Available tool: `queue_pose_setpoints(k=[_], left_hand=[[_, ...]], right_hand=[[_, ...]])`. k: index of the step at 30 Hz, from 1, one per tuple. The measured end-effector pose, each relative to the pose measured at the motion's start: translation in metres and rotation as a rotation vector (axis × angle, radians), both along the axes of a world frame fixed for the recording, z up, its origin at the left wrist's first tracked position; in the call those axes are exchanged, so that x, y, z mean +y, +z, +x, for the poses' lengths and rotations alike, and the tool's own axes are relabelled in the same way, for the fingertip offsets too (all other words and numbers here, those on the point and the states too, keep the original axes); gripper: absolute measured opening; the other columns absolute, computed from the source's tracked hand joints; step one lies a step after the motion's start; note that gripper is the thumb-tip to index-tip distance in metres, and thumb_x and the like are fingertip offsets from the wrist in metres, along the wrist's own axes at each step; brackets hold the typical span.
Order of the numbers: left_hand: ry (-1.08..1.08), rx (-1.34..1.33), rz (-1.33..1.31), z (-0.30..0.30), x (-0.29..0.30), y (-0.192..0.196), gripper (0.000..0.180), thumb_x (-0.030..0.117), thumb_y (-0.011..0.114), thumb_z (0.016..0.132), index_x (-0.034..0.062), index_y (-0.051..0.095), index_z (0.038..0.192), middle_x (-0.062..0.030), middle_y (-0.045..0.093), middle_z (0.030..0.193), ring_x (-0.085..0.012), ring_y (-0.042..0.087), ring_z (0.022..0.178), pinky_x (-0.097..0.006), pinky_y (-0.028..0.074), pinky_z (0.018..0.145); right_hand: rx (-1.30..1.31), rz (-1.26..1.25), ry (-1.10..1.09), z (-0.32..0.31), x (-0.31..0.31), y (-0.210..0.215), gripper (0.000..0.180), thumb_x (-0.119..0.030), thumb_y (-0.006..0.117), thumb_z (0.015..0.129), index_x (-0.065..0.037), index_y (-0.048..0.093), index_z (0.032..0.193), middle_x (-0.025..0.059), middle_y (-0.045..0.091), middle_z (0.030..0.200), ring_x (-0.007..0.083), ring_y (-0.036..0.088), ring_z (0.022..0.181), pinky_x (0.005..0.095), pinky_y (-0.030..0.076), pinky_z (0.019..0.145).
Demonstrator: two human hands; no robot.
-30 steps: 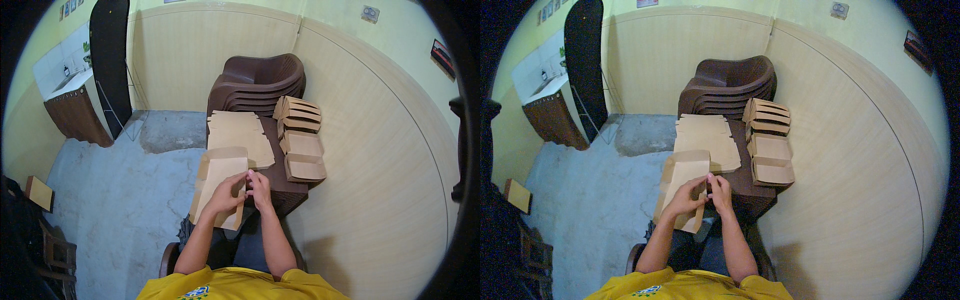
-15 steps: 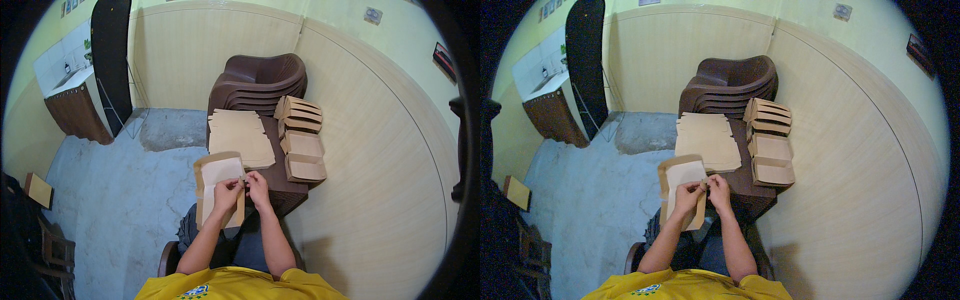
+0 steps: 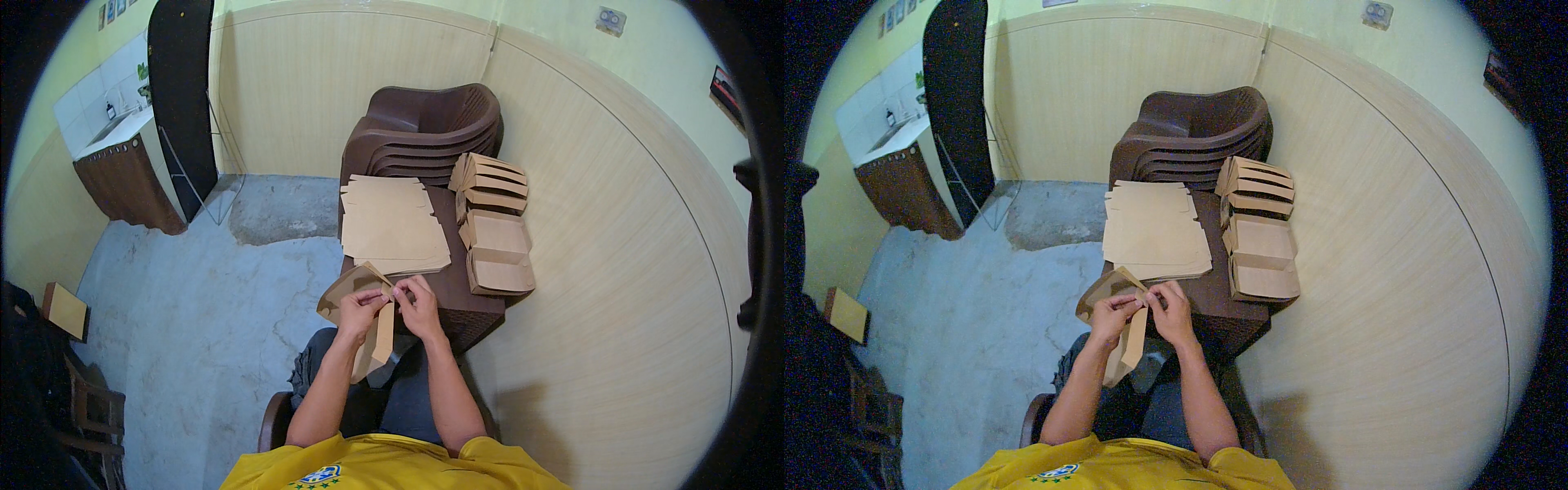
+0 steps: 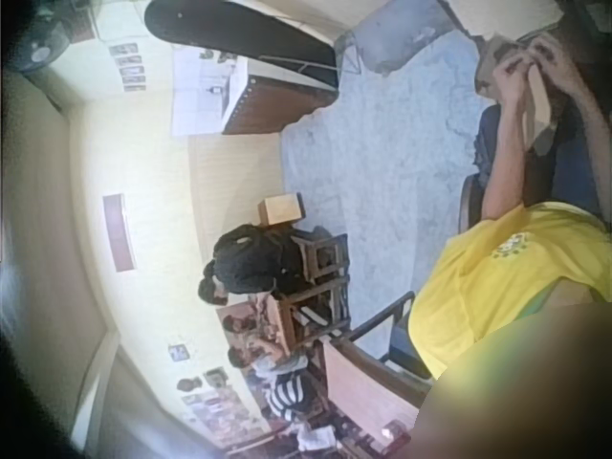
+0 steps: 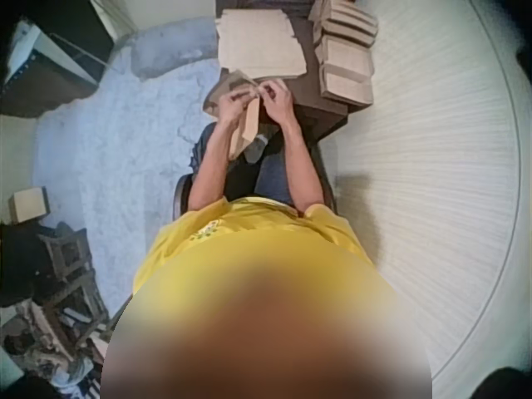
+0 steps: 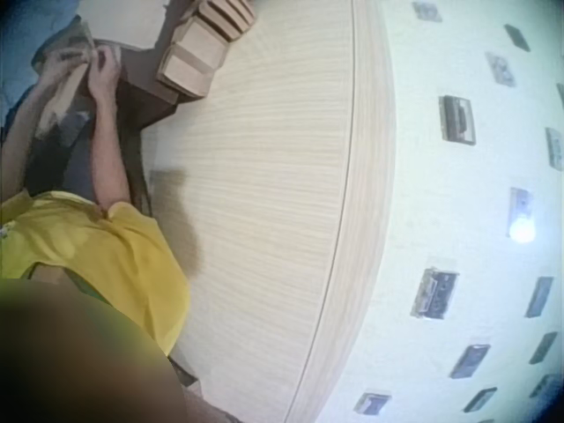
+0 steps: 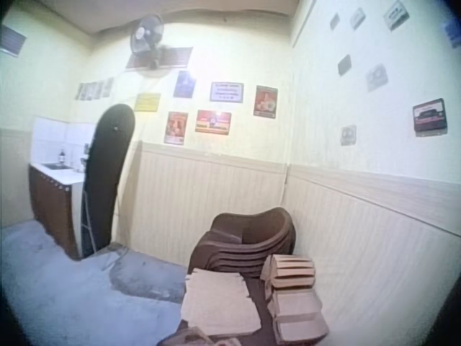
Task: The person folds flat cardboard sheets into small rectangular boxes by hand. They repeatedly pick up a sheet, fold the sides, tuck flaps, and place the finished box into a growing stack on the right side of the table.
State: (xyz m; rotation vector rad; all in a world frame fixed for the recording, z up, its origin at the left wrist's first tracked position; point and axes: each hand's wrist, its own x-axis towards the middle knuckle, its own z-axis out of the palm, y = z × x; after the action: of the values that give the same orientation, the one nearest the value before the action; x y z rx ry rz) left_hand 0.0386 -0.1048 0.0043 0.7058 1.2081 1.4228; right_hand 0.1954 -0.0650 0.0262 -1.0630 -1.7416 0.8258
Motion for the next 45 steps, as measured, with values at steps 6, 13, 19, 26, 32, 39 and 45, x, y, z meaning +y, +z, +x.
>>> queue_pose_setpoints(k=[6, 13, 19, 26, 32, 39, 45], left_hand=[[0.022, -0.063, -0.005, 0.004, 0.002, -0.002, 0.025, 0.006, 0.085, 0.092, -0.0036, 0.077, 0.114, -0.0112, 0.081, 0.100, -0.0152, 0.075, 0.085, -0.028, 0.059, 0.076], [-0.014, -0.204, -0.021, 0.008, 0.003, -0.014, 0.020, 0.006, 0.081, 0.097, -0.0005, 0.074, 0.114, -0.0081, 0.079, 0.101, -0.0146, 0.074, 0.087, -0.028, 0.059, 0.077], [-0.049, -0.262, -0.031, 0.008, 0.004, -0.012, 0.014, 0.004, 0.081, 0.097, -0.0005, 0.075, 0.109, -0.0048, 0.076, 0.096, -0.0119, 0.072, 0.086, -0.026, 0.060, 0.081], [-0.020, -0.248, -0.055, 0.007, 0.007, -0.015, 0.016, 0.003, 0.082, 0.096, -0.0001, 0.074, 0.110, -0.0042, 0.077, 0.095, -0.0114, 0.071, 0.086, -0.027, 0.059, 0.081], [-0.036, -0.159, 0.033, 0.008, 0.006, -0.022, 0.015, 0.003, 0.078, 0.098, 0.0020, 0.072, 0.112, -0.0061, 0.079, 0.102, -0.0128, 0.073, 0.092, -0.027, 0.058, 0.084], [-0.064, -0.106, 0.118, 0.004, 0.006, -0.019, 0.017, 0.004, 0.076, 0.099, 0.0024, 0.073, 0.116, -0.0043, 0.079, 0.102, -0.0115, 0.072, 0.093, -0.028, 0.059, 0.083], [-0.048, 0.004, 0.172, 0.004, 0.009, -0.018, 0.017, 0.006, 0.077, 0.100, 0.0011, 0.073, 0.116, -0.0050, 0.078, 0.106, -0.0114, 0.071, 0.098, -0.027, 0.058, 0.085]], right_hand=[[-0.022, 0.125, -0.007, 0.000, 0.003, -0.002, 0.016, -0.012, 0.070, 0.103, 0.003, 0.069, 0.105, 0.0140, 0.065, 0.101, 0.0261, 0.067, 0.094, 0.0357, 0.055, 0.087], [-0.015, 0.108, 0.013, 0.000, 0.002, -0.001, 0.016, -0.016, 0.071, 0.103, 0.000, 0.069, 0.107, 0.0174, 0.066, 0.105, 0.0356, 0.068, 0.100, 0.0418, 0.054, 0.091], [0.005, 0.091, 0.033, 0.002, 0.003, 0.002, 0.017, -0.017, 0.071, 0.103, -0.001, 0.070, 0.108, 0.0172, 0.065, 0.104, 0.0344, 0.067, 0.101, 0.0415, 0.054, 0.091], [-0.020, 0.057, 0.069, 0.007, 0.006, 0.004, 0.018, -0.017, 0.071, 0.103, 0.000, 0.072, 0.108, 0.0146, 0.062, 0.102, 0.0310, 0.064, 0.098, 0.0393, 0.053, 0.090], [0.001, -0.123, 0.102, 0.008, 0.014, -0.006, 0.013, -0.011, 0.071, 0.103, 0.001, 0.070, 0.107, 0.0082, 0.058, 0.107, 0.0201, 0.062, 0.091, 0.0319, 0.053, 0.077], [-0.090, 0.152, 0.018, 0.005, 0.008, 0.005, 0.013, -0.009, 0.077, 0.096, 0.002, 0.076, 0.103, 0.0104, 0.064, 0.105, 0.0202, 0.068, 0.091, 0.0303, 0.055, 0.072], [-0.132, 0.204, 0.014, 0.004, 0.003, 0.016, 0.013, -0.005, 0.075, 0.093, 0.003, 0.080, 0.102, 0.0124, 0.067, 0.105, 0.0234, 0.071, 0.092, 0.0350, 0.059, 0.071]])
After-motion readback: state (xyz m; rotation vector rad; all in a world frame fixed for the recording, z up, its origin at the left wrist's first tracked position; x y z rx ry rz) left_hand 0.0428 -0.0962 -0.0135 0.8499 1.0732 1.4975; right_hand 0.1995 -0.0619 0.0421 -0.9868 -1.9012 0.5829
